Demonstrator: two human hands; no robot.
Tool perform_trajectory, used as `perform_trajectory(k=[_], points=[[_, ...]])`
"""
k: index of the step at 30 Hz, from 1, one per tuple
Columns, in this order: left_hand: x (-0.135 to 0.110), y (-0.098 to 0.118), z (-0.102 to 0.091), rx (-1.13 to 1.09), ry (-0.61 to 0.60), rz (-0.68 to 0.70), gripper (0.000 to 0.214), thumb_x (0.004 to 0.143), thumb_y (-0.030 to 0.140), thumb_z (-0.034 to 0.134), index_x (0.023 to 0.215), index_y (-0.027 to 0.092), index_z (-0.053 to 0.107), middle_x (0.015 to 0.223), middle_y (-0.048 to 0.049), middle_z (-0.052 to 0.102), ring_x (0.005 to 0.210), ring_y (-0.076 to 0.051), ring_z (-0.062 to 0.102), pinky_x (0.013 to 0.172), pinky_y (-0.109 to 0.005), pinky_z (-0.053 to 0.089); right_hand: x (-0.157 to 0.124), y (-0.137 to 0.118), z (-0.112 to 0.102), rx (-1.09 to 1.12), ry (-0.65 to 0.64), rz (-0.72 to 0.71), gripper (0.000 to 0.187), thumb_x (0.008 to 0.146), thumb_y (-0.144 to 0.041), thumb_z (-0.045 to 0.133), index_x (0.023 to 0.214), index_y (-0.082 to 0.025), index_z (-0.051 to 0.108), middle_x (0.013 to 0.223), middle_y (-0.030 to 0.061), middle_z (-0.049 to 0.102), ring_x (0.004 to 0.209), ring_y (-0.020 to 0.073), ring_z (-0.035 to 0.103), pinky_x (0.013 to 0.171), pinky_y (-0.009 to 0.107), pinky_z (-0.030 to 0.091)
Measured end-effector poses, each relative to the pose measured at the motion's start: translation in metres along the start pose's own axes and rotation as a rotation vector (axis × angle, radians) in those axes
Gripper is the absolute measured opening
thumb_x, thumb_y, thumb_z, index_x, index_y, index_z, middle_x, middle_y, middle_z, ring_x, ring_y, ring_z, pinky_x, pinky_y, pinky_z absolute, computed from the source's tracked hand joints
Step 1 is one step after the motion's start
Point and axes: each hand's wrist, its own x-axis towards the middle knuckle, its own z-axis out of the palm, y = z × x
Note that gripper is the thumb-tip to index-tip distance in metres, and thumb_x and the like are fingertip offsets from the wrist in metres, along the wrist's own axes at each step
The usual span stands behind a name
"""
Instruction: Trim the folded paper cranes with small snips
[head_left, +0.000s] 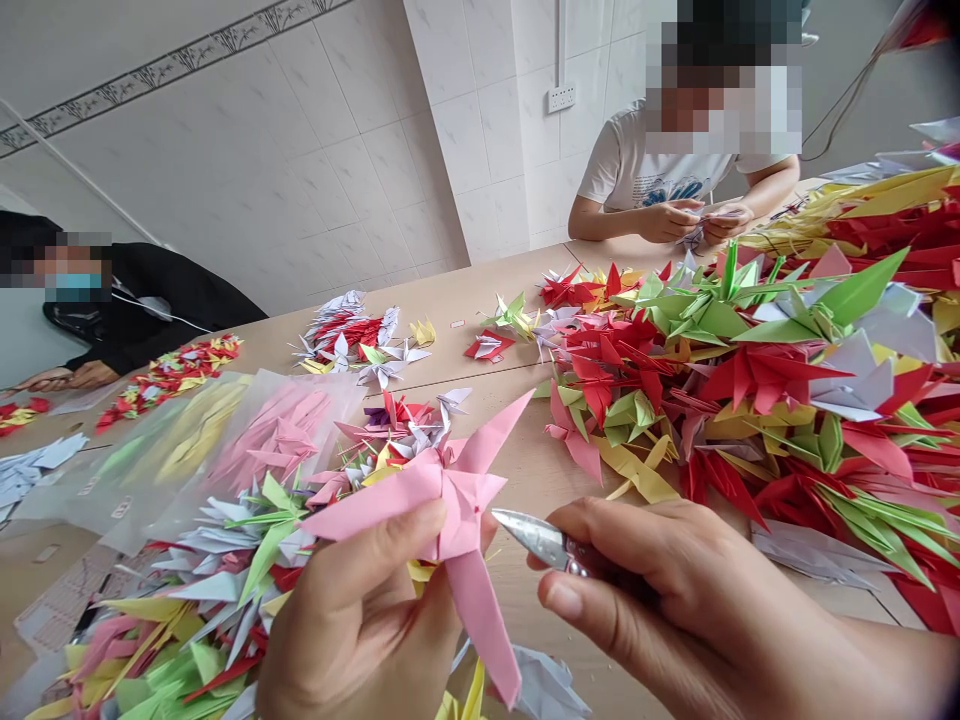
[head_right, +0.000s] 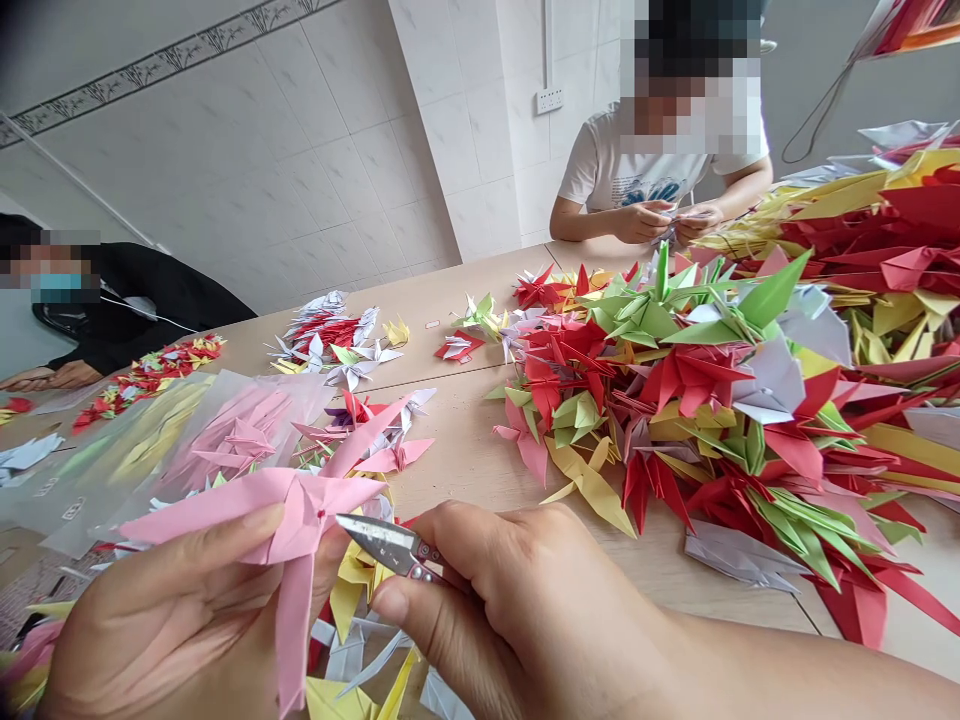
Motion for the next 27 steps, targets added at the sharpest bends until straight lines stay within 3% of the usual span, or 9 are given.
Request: perform_trajectory(k=[3,6,9,20,27], points=[[0.009,0.009,0.006,-0.143,-0.032,-0.160,0.052,0.058,-0.006,0.084,0.098,0.027,0.077,0.087,0.0100,0.083,0.074,-0.012,0.079,0.077,-0.012,0.063,0.003,0.002,0.001,0.018,0.032,-0.023,0.016,0.094,-0.022,0.065,0.080,-0.024,0.071,0.050,-0.0033,0.065,0.040,0.0105,0.060,0.042,0.017,0.047],[0.010,0.020,0.009,-0.205,-0.027,-0.424,0.041,0.062,-0.002,0.082,0.088,0.029,0.076,0.082,0.0084,0.082,0.075,-0.016,0.080,0.068,-0.015,0.065,0.005,0.005,0.005,0.046,0.067,-0.073,0.017,0.093,-0.024,0.066,0.076,-0.024,0.068,0.045,-0.0048,0.061,0.036,0.0093,0.056,0.039,0.017,0.043],[0.010,0.027,0.008,-0.250,-0.019,-0.559,0.036,0.061,0.001,0.081,0.081,0.030,0.075,0.074,0.0086,0.079,0.069,-0.012,0.078,0.061,-0.009,0.061,0.004,0.005,0.003,0.032,0.034,-0.072,0.012,0.094,-0.023,0.065,0.082,-0.024,0.068,0.051,-0.0040,0.067,0.042,0.0095,0.061,0.045,0.016,0.048],[0.010,0.027,0.007,-0.350,-0.100,-0.620,0.032,0.066,0.002,0.084,0.082,0.027,0.074,0.074,0.0073,0.077,0.066,-0.010,0.075,0.061,-0.008,0.058,0.000,0.000,-0.002,-0.010,-0.001,-0.014,0.007,0.092,-0.023,0.066,0.087,-0.024,0.071,0.058,-0.0012,0.072,0.047,0.0128,0.067,0.050,0.019,0.053],[0.013,0.024,0.006,-0.419,-0.145,-0.682,0.030,0.067,0.006,0.087,0.085,0.028,0.075,0.072,0.0066,0.074,0.057,-0.008,0.070,0.056,-0.009,0.058,0.001,0.004,0.005,-0.002,-0.003,-0.028,0.013,0.094,-0.025,0.062,0.083,-0.024,0.068,0.054,-0.0029,0.066,0.043,0.0114,0.061,0.045,0.019,0.048]])
